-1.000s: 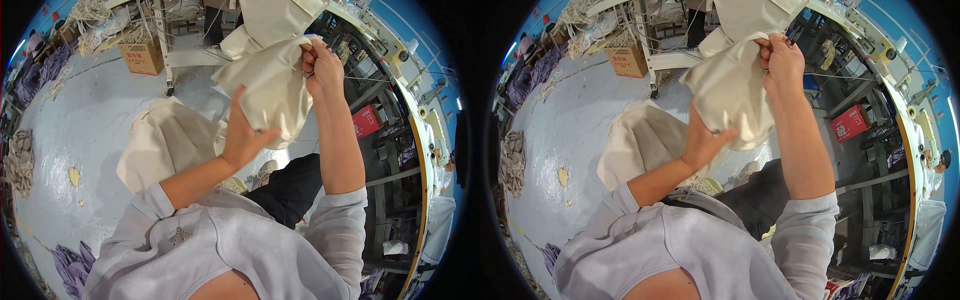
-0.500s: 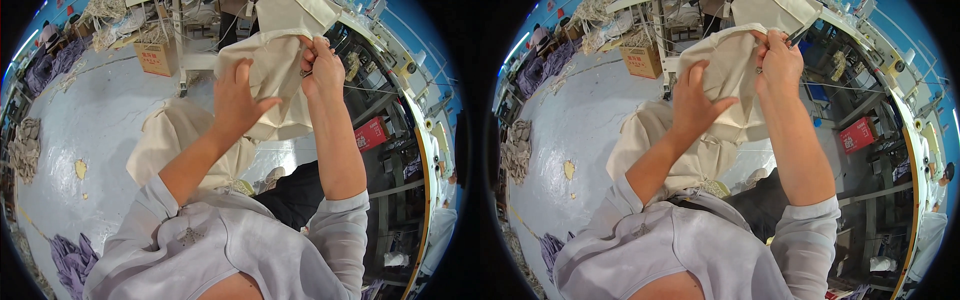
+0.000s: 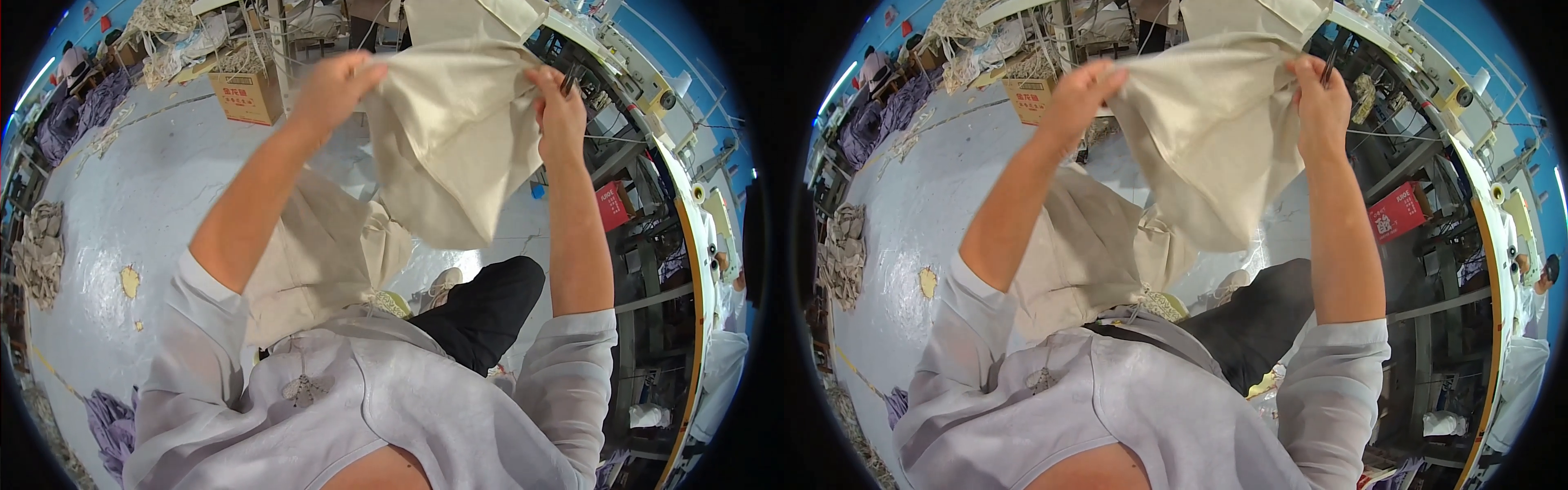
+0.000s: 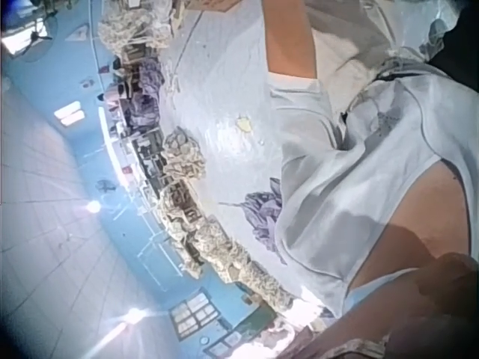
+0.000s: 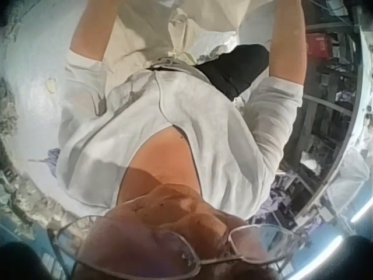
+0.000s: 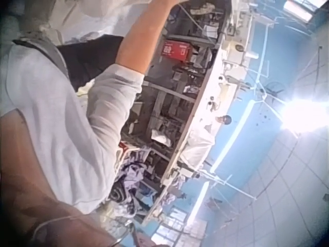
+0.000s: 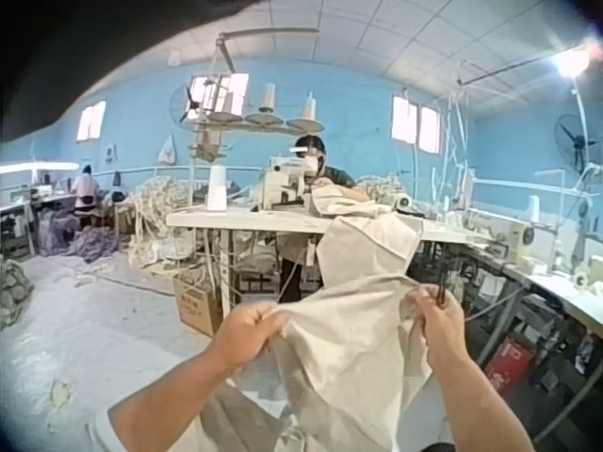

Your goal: Trimming and inspecting fabric pieces in a garment factory.

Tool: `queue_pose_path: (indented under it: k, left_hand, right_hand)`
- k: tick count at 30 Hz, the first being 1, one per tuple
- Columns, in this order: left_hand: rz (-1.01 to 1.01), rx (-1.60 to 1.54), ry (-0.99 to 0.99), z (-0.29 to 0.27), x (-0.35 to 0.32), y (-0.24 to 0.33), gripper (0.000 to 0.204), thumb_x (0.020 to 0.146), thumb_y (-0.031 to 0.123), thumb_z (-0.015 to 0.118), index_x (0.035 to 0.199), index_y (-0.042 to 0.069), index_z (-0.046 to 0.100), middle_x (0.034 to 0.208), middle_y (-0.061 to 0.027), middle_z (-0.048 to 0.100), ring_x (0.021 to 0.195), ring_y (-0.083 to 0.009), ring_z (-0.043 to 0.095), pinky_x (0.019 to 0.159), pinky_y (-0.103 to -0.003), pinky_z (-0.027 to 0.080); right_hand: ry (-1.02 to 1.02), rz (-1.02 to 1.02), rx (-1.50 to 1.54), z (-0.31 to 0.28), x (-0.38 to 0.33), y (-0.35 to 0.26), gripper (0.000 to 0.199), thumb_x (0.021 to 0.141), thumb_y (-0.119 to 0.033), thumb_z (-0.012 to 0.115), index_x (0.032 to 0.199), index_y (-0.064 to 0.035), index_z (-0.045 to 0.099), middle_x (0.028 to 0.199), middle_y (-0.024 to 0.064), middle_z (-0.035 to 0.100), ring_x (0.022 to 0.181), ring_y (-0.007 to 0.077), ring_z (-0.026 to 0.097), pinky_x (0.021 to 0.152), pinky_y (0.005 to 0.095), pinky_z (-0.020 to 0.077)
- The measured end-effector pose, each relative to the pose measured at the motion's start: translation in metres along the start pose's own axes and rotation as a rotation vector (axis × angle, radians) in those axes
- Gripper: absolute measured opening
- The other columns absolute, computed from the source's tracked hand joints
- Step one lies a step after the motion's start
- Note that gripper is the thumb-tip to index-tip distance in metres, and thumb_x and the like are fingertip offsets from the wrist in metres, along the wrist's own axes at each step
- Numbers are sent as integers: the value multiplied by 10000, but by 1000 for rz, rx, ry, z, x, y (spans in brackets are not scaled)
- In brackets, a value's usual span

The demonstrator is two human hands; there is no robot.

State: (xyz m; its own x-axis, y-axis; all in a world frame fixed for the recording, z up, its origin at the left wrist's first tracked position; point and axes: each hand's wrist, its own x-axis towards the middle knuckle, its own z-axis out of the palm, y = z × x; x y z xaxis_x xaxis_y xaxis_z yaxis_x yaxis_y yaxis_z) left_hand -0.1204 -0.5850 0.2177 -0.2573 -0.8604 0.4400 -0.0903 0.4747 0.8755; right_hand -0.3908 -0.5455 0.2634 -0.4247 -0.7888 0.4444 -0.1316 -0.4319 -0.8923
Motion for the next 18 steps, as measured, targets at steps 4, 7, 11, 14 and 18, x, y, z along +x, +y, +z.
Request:
queue_pose_path:
  k: [4, 7, 11, 14, 18]
  left_hand:
    - [101, 172, 21, -2, 32, 62, 230, 863, 235, 527, 945, 25, 574, 828, 3, 585, 717, -63, 506, 655, -224, 399]
    - [355, 514, 161, -3, 48, 69, 250, 790, 235, 545, 737, -7, 577, 634, -154, 573, 565, -261, 556, 537, -352, 413]
    - [380, 405, 227, -2, 62, 60, 302, 777, 271, 538, 725, -25, 574, 659, -207, 554, 610, -339, 542, 579, -397, 407]
    - [399, 429, 317, -4, 67, 49, 300, 770, 265, 540, 709, -26, 578, 652, -209, 556, 610, -341, 544, 579, -399, 410]
    - [287, 423, 417, -13, 79, 54, 306, 755, 268, 540, 696, -30, 581, 648, -217, 557, 625, -348, 556, 589, -409, 418]
  right_hand:
    - [-38, 75, -152, -21, -52, 48, 316, 821, -325, 571, 971, -46, 581, 708, -28, 531, 475, 32, 351, 424, 188, 257]
    - [-183, -21, -54, 0, -129, 63, 316, 787, -229, 600, 1022, -21, 563, 686, -36, 463, 569, 29, 390, 493, 165, 300]
    - [-258, 83, 86, 53, -203, 58, 785, 541, -360, 801, 1171, -44, 454, 934, 19, 529, 639, 65, 421, 536, 189, 351]
    - [-176, -137, 10, 86, -199, 50, 809, 513, -338, 819, 1171, -45, 450, 1015, 39, 530, 634, 101, 437, 554, 214, 376]
    - [-9, -201, -211, 104, -156, 51, 551, 591, -213, 750, 1056, -15, 532, 977, 77, 575, 609, 180, 464, 611, 285, 427]
